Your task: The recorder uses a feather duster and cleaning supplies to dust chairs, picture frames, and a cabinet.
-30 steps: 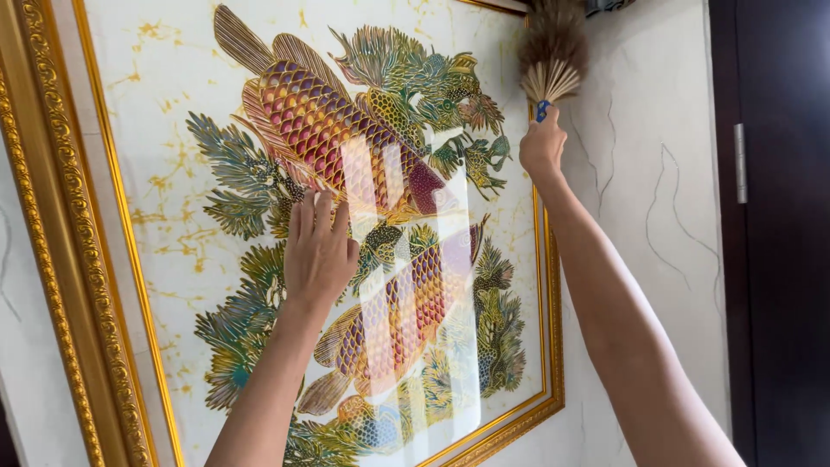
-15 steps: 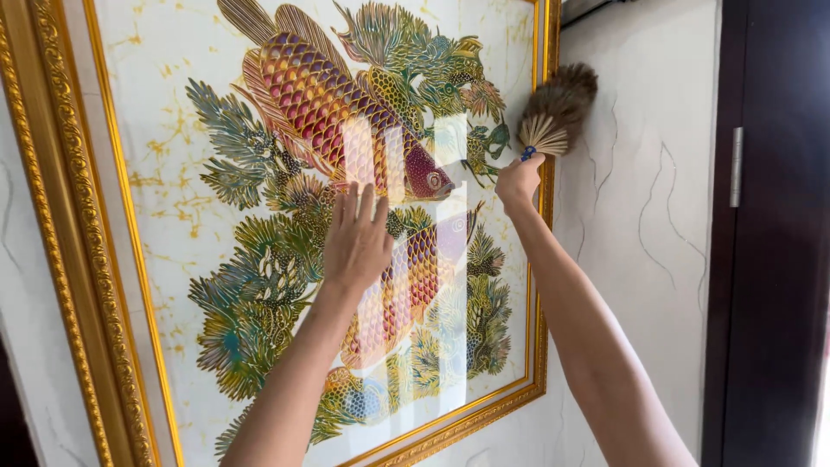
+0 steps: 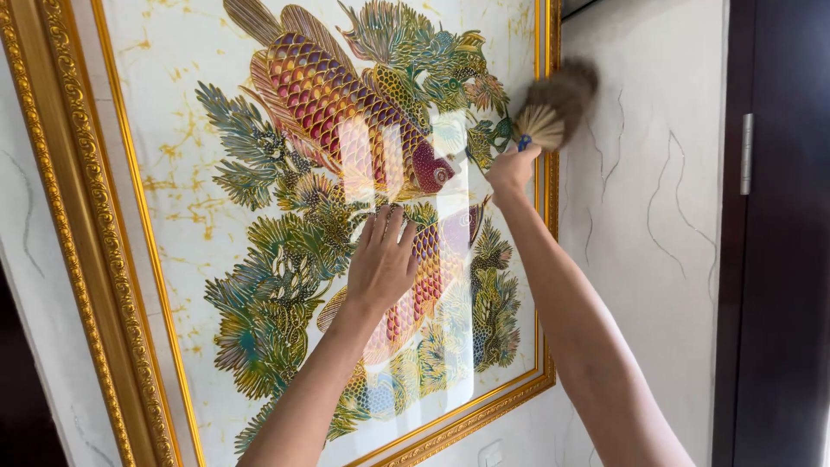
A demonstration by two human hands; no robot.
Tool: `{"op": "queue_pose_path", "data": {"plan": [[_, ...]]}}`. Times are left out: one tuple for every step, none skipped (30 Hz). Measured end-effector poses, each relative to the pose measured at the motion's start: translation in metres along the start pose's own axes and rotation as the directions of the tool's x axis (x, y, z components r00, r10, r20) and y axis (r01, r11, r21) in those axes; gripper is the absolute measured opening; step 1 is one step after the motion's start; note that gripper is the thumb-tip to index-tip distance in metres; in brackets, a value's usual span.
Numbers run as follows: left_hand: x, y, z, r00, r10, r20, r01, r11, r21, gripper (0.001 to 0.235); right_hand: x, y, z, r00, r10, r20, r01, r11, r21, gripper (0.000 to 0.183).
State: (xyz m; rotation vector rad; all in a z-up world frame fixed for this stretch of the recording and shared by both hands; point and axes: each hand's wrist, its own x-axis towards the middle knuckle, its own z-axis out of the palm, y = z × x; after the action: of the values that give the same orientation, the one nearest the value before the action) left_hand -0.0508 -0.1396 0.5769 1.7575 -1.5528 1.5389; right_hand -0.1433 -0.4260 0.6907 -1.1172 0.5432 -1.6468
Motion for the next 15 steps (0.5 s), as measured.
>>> {"op": "queue_pose_path", "data": {"plan": [[-0.002,0.000,-0.004,1.000,-0.003,-0.015,0.003,1.000,-0.013,0.052,0.001,0.000,-0.001,0.994,-0.111,0.021,0.113,0.990,-0.084,0.031],[-0.005,-0.002,-0.001,1.000,-0.007,-0.013,0.006,1.000,-0.014,0.052,-0.004,0.003,-0.002,0.994,-0.110,0.023,0.112,0.990,-0.087,0.031],[-0.008,-0.004,0.001,0.999,-0.018,-0.026,0.018,1.000,-0.024,0.052,-0.009,0.006,-0.004,0.995,-0.097,0.020,0.098,0.993,-0.060,0.032],[-0.009,-0.007,0.003,0.999,-0.029,-0.042,0.028,0.999,-0.032,0.051,-0.013,0.005,-0.004,0.996,-0.088,0.017,0.089,0.996,-0.030,0.033],[-0.011,-0.007,0.007,0.999,-0.031,-0.044,0.030,0.999,-0.032,0.051,-0.016,0.016,0.000,0.996,-0.090,0.019,0.091,0.995,-0.031,0.033],[-0.013,-0.007,0.010,0.998,-0.025,-0.051,0.023,0.999,-0.038,0.052,-0.018,0.027,0.002,1.000,0.012,-0.013,-0.011,0.998,0.061,0.033],[-0.015,-0.006,0.014,0.998,-0.019,-0.059,0.016,0.999,-0.044,0.052,-0.020,0.038,0.004,0.993,0.116,-0.034,-0.109,0.982,0.155,0.033],[-0.016,-0.003,0.010,0.998,-0.021,-0.064,0.017,0.999,-0.049,0.052,-0.024,0.041,0.005,0.993,0.110,-0.036,-0.103,0.983,0.152,0.033],[-0.016,0.000,0.007,0.999,-0.018,-0.048,0.015,0.997,-0.072,0.051,-0.027,0.044,0.006,0.989,0.128,-0.069,-0.115,0.979,0.171,0.032],[-0.017,0.002,0.003,0.999,-0.014,-0.031,0.011,0.996,-0.093,0.050,-0.031,0.047,0.007,0.984,0.148,-0.101,-0.127,0.973,0.193,0.030],[-0.017,0.002,0.001,0.999,-0.014,-0.036,0.011,0.995,-0.096,0.050,-0.035,0.042,0.007,0.984,0.143,-0.103,-0.122,0.974,0.191,0.030],[-0.018,0.002,-0.001,0.999,-0.012,-0.046,0.007,0.993,-0.118,0.051,-0.041,0.039,0.007,0.990,0.092,-0.103,-0.074,0.983,0.168,0.029],[-0.020,0.002,-0.002,0.998,-0.011,-0.057,0.003,0.990,-0.140,0.051,-0.045,0.037,0.006,0.994,0.041,-0.101,-0.026,0.989,0.144,0.027],[-0.022,-0.002,0.004,0.999,-0.011,-0.052,0.003,0.989,-0.146,0.051,-0.025,0.062,0.012,0.993,0.045,-0.105,-0.030,0.990,0.139,0.027],[-0.024,-0.005,0.011,0.997,-0.014,-0.071,0.005,0.991,-0.130,0.050,-0.004,0.087,0.017,0.994,-0.021,-0.107,0.039,0.984,0.176,0.026]]}}
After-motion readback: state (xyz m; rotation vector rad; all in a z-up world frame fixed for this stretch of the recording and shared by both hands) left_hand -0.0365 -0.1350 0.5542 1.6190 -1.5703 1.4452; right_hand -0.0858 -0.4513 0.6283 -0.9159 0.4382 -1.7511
